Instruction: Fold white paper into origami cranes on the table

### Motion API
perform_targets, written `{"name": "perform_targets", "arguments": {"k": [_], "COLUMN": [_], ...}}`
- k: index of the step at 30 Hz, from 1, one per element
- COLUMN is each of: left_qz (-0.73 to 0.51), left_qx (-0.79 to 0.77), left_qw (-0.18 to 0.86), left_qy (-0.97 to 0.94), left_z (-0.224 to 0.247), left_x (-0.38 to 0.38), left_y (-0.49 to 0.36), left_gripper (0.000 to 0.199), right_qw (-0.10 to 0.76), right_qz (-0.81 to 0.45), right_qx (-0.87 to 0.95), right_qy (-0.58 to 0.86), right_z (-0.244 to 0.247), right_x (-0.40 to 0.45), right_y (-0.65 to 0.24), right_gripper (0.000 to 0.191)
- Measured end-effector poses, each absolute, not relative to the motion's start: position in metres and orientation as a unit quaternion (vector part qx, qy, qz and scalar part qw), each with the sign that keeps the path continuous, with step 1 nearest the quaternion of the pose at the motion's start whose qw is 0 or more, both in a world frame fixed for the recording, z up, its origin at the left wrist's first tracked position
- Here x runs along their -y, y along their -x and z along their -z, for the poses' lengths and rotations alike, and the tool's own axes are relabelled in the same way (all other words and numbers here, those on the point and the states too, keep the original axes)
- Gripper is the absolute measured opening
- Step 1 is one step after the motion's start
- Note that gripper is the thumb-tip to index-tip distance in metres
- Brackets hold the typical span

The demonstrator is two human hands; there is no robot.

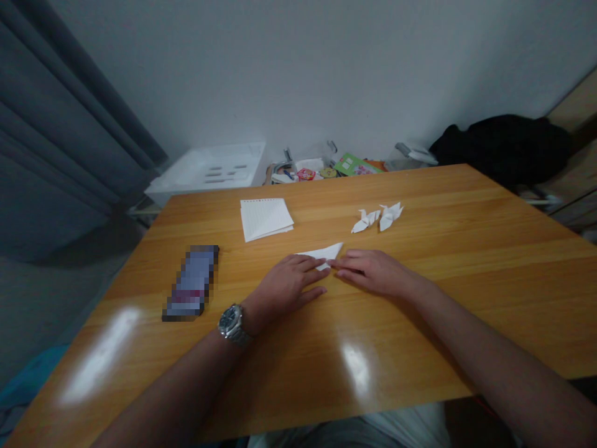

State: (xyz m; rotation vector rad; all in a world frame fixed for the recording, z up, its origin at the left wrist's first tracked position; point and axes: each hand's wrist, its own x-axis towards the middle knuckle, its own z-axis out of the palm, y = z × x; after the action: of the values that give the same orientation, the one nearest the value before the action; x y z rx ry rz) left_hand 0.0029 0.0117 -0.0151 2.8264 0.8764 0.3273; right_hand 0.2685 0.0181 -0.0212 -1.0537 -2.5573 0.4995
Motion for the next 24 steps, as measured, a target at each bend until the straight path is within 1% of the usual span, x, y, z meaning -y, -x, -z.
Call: {"name": "perform_targets", "arguments": {"k": [7, 15, 19, 24], "left_qz": [-0.112, -0.108, -0.101, -0.105], "left_qx": [-0.296, -0.301, -0.3, -0.3], "left_qw": [0.082, 0.087, 0.083, 0.078], "left_qy": [-0.945, -0.944, -0.945, -0.945], "left_z": [0.0165, 0.0138, 0.0148, 0.0162], "left_x": [-0.0109, -0.0101, -0.0104, -0.0107], "left_y": [-0.0025, -0.0035, -0.0028, -0.0026], "left_gripper": [0.044, 0.046, 0.046, 0.046], "right_qw": [0.154, 0.101, 0.097, 0.112], "right_qz": [-0.168, -0.111, -0.104, -0.109], "right_qx": [0.899, 0.906, 0.905, 0.906], "right_qy": [0.375, 0.395, 0.401, 0.393], "right_z": [0.0201, 0.0149, 0.0141, 0.0169], "right_x": [-0.0168, -0.0107, -0.0111, -0.013], "right_y": [-0.2691, -0.2666, -0.2696, -0.272], "right_gripper": [0.032, 0.032, 0.032, 0.036]}}
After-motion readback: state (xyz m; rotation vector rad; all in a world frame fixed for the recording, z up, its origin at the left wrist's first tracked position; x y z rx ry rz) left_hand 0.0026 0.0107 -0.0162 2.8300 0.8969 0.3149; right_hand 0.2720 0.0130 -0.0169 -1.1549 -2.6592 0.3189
